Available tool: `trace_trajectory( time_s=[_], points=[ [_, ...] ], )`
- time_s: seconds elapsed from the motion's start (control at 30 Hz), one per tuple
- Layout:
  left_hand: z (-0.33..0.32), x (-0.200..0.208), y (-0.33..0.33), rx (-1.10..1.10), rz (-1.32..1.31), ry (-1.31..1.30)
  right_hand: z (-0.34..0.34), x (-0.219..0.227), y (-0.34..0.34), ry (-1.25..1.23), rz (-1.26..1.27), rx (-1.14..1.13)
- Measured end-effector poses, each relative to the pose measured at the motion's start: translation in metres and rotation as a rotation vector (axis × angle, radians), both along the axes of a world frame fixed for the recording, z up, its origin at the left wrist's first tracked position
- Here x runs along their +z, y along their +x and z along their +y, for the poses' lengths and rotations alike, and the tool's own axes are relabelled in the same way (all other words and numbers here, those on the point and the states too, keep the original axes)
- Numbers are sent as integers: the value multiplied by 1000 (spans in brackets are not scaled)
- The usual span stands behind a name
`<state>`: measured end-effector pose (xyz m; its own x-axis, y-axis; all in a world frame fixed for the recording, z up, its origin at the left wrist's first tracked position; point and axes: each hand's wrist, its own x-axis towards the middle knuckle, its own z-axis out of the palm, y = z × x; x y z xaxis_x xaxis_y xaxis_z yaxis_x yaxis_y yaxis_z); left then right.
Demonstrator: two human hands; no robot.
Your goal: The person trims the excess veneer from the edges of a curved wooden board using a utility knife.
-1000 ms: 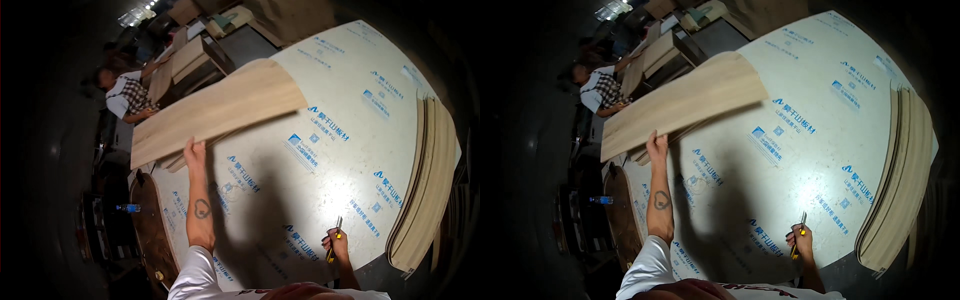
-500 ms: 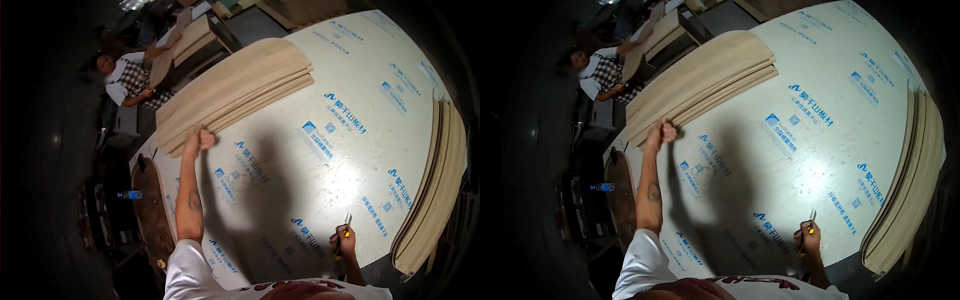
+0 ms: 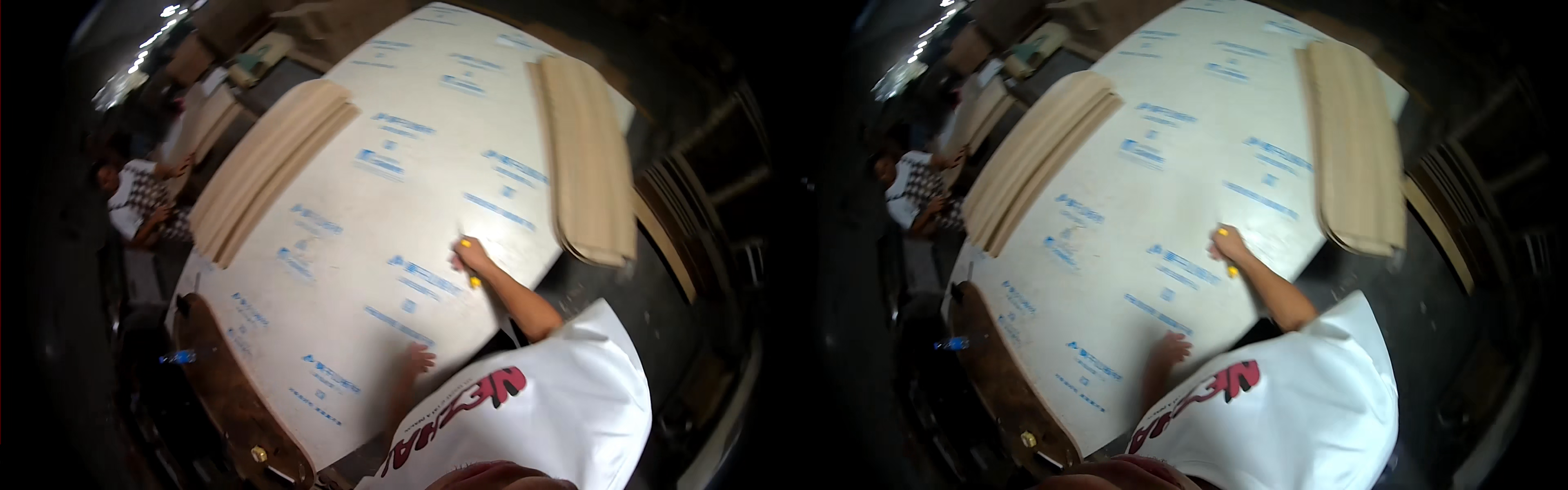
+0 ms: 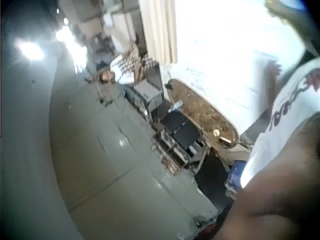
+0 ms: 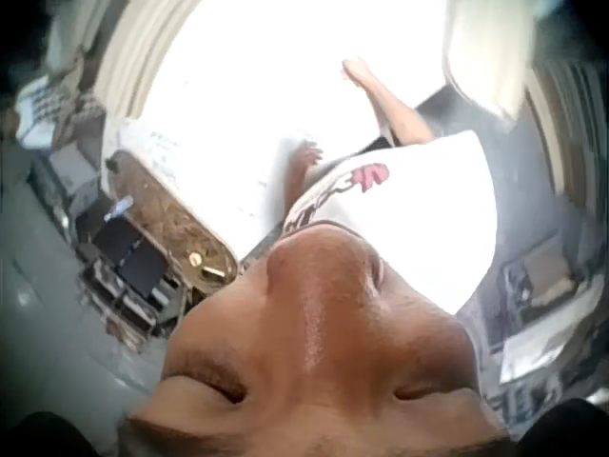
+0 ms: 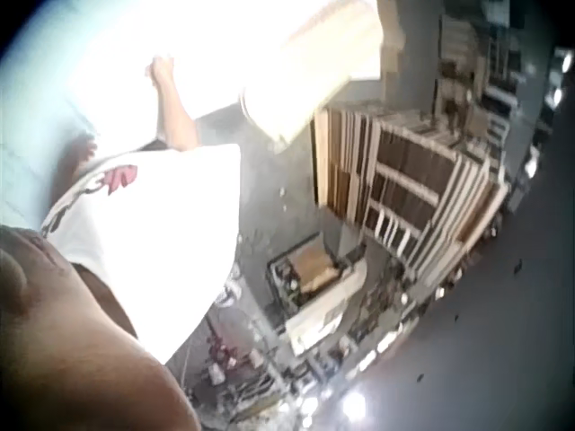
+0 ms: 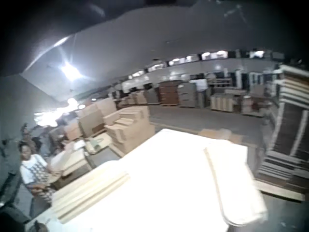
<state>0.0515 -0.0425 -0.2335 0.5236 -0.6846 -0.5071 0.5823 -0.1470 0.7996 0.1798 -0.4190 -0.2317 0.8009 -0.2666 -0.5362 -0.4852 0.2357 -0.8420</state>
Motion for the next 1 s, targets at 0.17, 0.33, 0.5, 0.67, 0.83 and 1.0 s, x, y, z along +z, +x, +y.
trace_trajectory(
  time_s=[0.17, 0.33, 0.5, 0.67, 0.83, 1.0],
  points=[
    [25, 8, -50, 322, 437, -72, -11, 22, -111, 131, -76, -259],
    [41, 18, -119, 479, 417, -13, -95, 13, -276, 58, -90, -821],
    [42, 15, -177, 602, 470, -94, -252, 39, -344, -444, -75, -1332],
    [-16, 41, -193, 409, 415, 47, -361, 37, -361, -859, 209, -770],
    [-144, 34, -140, 175, 366, 89, -439, -13, -363, -1088, 187, -555],
    [-306, 81, -45, 113, 135, 107, -408, 12, -341, -650, 205, -472]
  ],
)
